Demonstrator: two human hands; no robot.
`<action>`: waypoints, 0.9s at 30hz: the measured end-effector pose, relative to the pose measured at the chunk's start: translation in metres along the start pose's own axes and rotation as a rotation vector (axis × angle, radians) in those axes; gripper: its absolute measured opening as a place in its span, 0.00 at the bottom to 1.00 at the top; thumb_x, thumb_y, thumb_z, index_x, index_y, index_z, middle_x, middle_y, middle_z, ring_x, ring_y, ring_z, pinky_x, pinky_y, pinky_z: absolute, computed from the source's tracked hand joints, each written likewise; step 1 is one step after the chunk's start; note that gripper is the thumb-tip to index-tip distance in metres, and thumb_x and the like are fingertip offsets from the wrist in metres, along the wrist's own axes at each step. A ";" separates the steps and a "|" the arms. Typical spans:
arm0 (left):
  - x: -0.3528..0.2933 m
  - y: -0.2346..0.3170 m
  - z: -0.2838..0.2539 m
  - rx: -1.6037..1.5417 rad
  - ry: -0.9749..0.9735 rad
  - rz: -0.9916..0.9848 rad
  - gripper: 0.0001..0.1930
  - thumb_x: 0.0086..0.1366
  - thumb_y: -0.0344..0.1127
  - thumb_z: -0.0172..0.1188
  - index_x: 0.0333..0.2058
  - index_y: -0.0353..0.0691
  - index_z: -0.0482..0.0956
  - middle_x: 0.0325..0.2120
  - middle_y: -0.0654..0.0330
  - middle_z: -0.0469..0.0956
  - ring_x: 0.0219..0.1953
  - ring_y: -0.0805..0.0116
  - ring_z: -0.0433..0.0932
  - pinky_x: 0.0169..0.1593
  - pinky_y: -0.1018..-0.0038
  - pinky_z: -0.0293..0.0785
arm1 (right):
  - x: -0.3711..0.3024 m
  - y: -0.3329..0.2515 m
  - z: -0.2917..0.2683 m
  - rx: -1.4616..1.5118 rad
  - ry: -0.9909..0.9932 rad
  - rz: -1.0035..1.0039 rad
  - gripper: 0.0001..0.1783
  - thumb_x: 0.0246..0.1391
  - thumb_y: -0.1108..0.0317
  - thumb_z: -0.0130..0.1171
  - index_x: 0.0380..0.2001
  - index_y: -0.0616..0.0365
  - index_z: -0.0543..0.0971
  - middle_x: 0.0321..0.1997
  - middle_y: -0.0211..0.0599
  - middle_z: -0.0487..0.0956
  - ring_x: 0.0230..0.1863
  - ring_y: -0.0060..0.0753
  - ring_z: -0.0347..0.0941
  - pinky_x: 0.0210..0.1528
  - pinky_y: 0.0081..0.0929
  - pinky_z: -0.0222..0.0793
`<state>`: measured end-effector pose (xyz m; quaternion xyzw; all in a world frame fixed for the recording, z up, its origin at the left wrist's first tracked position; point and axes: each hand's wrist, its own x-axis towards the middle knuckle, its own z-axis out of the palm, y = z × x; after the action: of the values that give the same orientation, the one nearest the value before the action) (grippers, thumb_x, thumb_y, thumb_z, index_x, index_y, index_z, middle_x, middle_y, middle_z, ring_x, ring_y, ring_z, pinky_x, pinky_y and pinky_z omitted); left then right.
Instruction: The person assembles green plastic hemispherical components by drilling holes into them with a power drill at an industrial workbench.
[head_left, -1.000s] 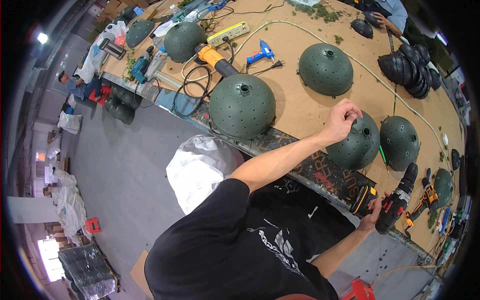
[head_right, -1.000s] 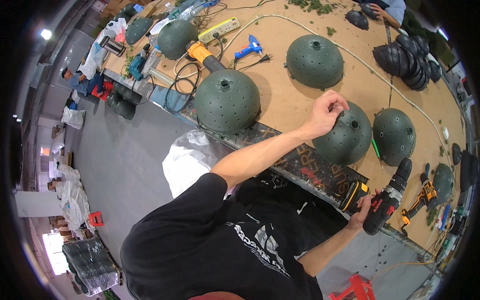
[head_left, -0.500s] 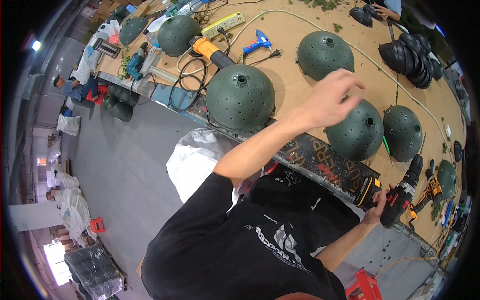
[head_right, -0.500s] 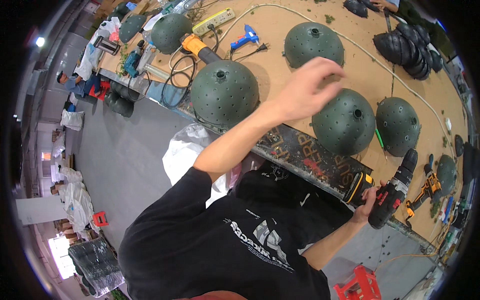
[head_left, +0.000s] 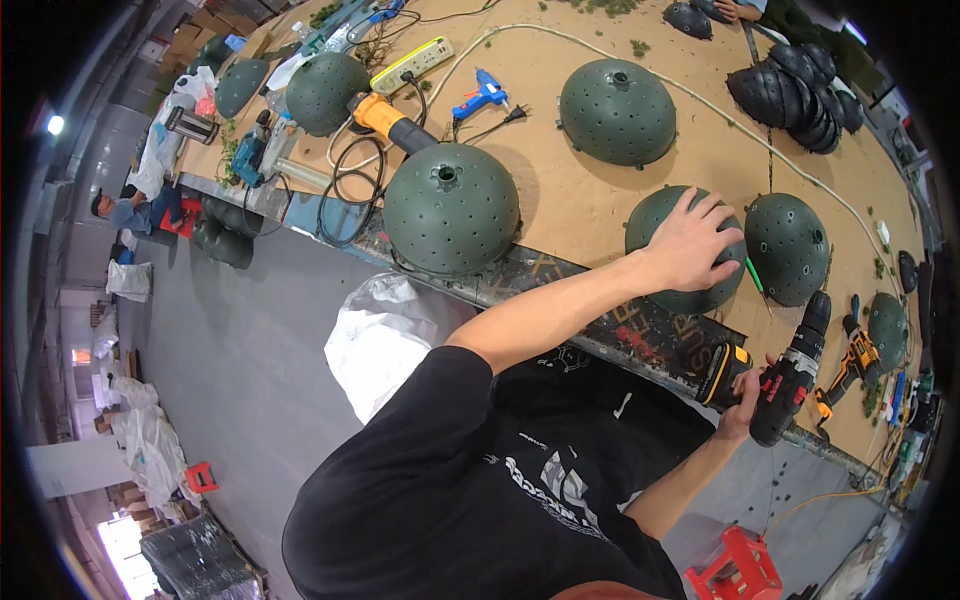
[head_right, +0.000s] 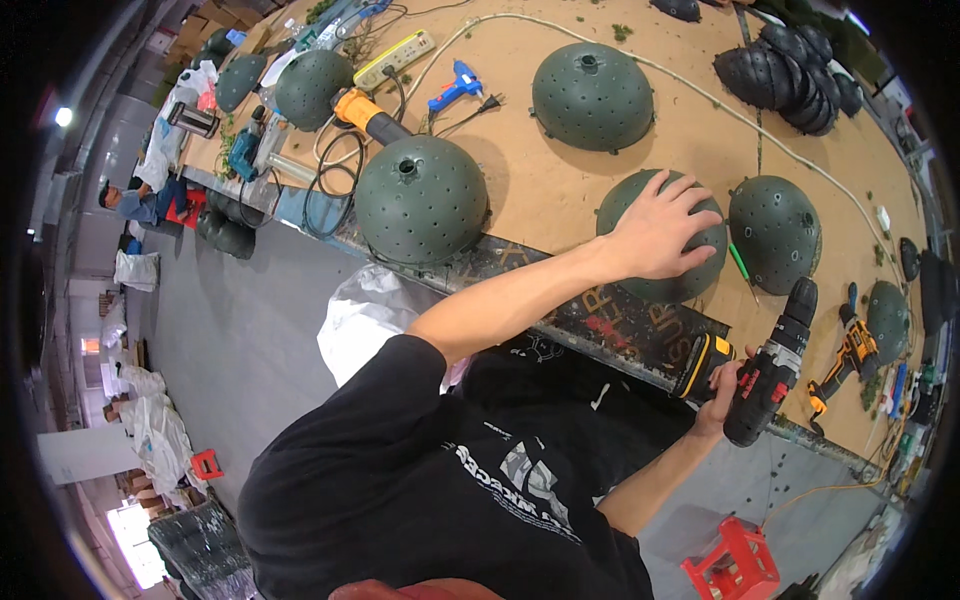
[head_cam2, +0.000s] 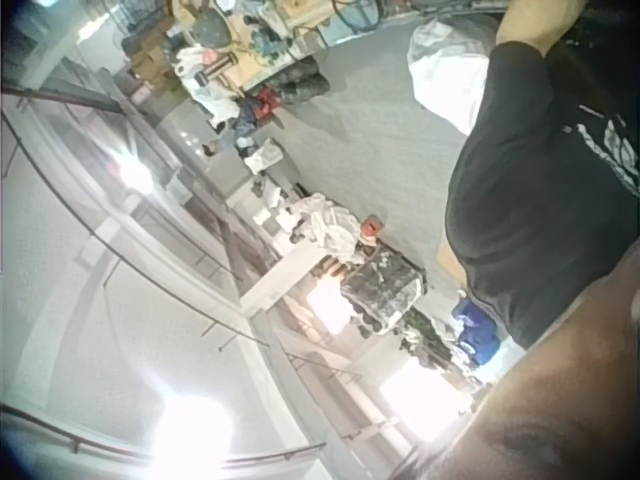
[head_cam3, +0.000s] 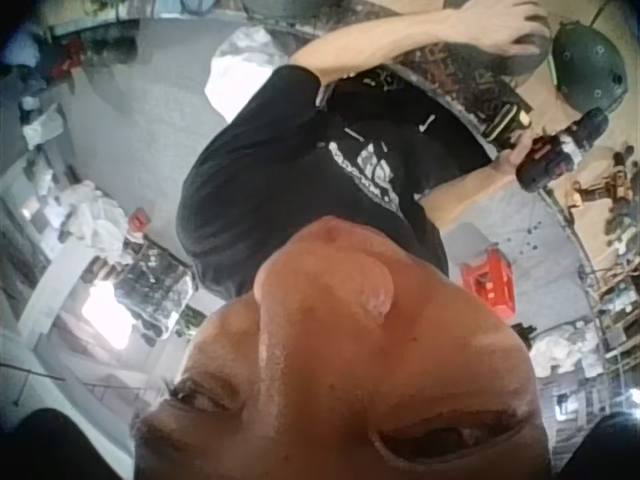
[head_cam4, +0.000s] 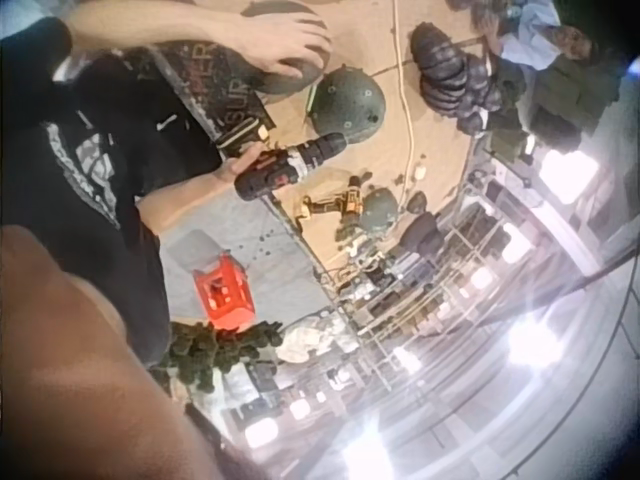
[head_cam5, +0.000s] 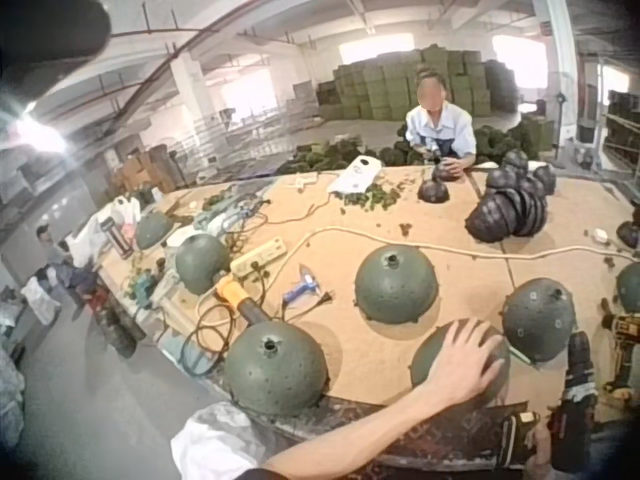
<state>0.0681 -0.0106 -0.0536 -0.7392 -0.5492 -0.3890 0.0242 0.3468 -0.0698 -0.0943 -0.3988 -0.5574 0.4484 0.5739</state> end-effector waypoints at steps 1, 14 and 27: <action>0.001 0.001 -0.001 -0.007 -0.009 0.015 0.21 0.61 0.47 0.67 0.49 0.44 0.82 0.57 0.51 0.75 0.65 0.47 0.68 0.69 0.43 0.57 | -0.001 0.000 0.000 -0.010 0.011 0.000 0.23 0.62 0.70 0.61 0.59 0.66 0.71 0.31 0.27 0.69 0.24 0.19 0.64 0.29 0.20 0.62; 0.004 -0.046 -0.005 -0.947 0.283 -0.510 0.09 0.64 0.18 0.66 0.43 0.34 0.82 0.35 0.61 0.85 0.38 0.77 0.82 0.46 0.81 0.77 | -0.001 -0.013 0.017 -0.378 0.095 -0.107 0.18 0.60 0.72 0.63 0.53 0.66 0.79 0.27 0.21 0.72 0.26 0.14 0.65 0.32 0.18 0.62; 0.009 -0.022 -0.046 -0.842 0.132 -0.410 0.09 0.68 0.18 0.62 0.46 0.29 0.80 0.48 0.51 0.84 0.47 0.66 0.86 0.54 0.75 0.80 | -0.004 -0.016 0.016 -0.269 0.071 -0.044 0.15 0.60 0.71 0.66 0.49 0.60 0.81 0.33 0.27 0.78 0.33 0.22 0.72 0.39 0.25 0.70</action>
<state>0.0256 -0.0161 -0.0248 -0.5347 -0.4757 -0.6208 -0.3199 0.3320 -0.0786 -0.0795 -0.4754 -0.6003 0.3426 0.5443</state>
